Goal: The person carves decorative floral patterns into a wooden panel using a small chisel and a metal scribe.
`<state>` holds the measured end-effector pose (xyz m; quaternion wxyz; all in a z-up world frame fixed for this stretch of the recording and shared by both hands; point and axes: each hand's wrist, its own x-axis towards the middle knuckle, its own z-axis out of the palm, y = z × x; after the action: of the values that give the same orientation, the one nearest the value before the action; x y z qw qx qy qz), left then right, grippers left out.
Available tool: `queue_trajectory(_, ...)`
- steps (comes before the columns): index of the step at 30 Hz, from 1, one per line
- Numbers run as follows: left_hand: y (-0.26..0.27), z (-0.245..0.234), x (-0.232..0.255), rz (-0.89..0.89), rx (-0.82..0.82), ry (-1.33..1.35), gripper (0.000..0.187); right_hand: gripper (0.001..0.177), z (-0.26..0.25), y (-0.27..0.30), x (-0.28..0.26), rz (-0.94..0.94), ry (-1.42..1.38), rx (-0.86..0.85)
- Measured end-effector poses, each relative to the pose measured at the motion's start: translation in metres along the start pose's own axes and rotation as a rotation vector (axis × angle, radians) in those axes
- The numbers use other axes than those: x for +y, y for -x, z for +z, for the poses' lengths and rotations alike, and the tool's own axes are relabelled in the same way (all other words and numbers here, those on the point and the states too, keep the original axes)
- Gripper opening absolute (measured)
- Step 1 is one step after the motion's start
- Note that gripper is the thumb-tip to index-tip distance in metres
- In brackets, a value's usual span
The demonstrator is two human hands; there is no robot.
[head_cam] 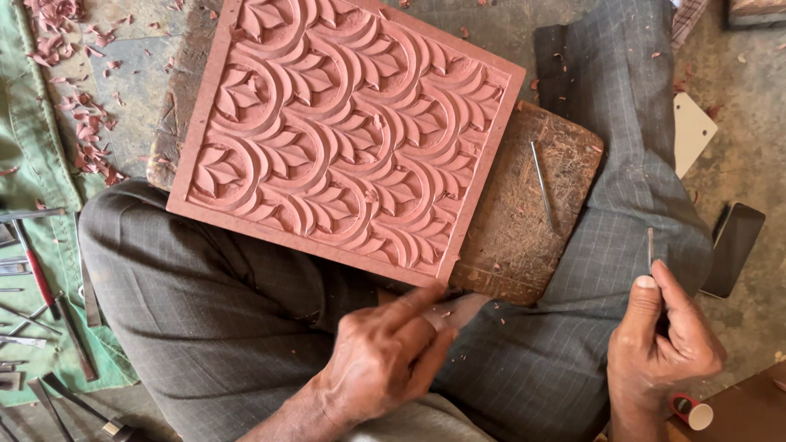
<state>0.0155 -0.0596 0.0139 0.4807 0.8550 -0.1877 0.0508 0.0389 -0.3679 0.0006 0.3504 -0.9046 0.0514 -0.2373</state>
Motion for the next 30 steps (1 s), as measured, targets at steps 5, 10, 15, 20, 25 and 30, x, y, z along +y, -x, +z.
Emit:
queue_trajectory(5, -0.019, -0.005, -0.009, -0.317, 0.052, -0.227, 0.034, 0.020, -0.002, -0.004, 0.005, -0.019, 0.077, -0.012)
queue_trajectory(10, -0.024, -0.013, -0.003, -0.372, -0.047, -0.169, 0.028, 0.015, -0.002, -0.001, 0.010, -0.050, 0.080, -0.034)
queue_trajectory(15, -0.025, -0.008, 0.020, -0.008, -0.039, 0.062, 0.025, 0.015, -0.001, 0.007, 0.021, -0.059, 0.040, -0.036)
queue_trajectory(20, -0.049, 0.011, 0.029, -0.021, -0.149, 0.046, 0.014, 0.018, 0.004, 0.007, 0.018, -0.018, 0.050, 0.005)
queue_trajectory(25, -0.101, 0.051, 0.028, -0.030, -0.217, -0.310, 0.028, 0.013, 0.000, 0.007, 0.021, 0.010, 0.024, 0.027)
queue_trajectory(30, -0.178, 0.087, 0.024, -0.295, -0.187, -0.455, 0.007, 0.015, 0.002, 0.007, 0.026, -0.048, 0.047, 0.020)
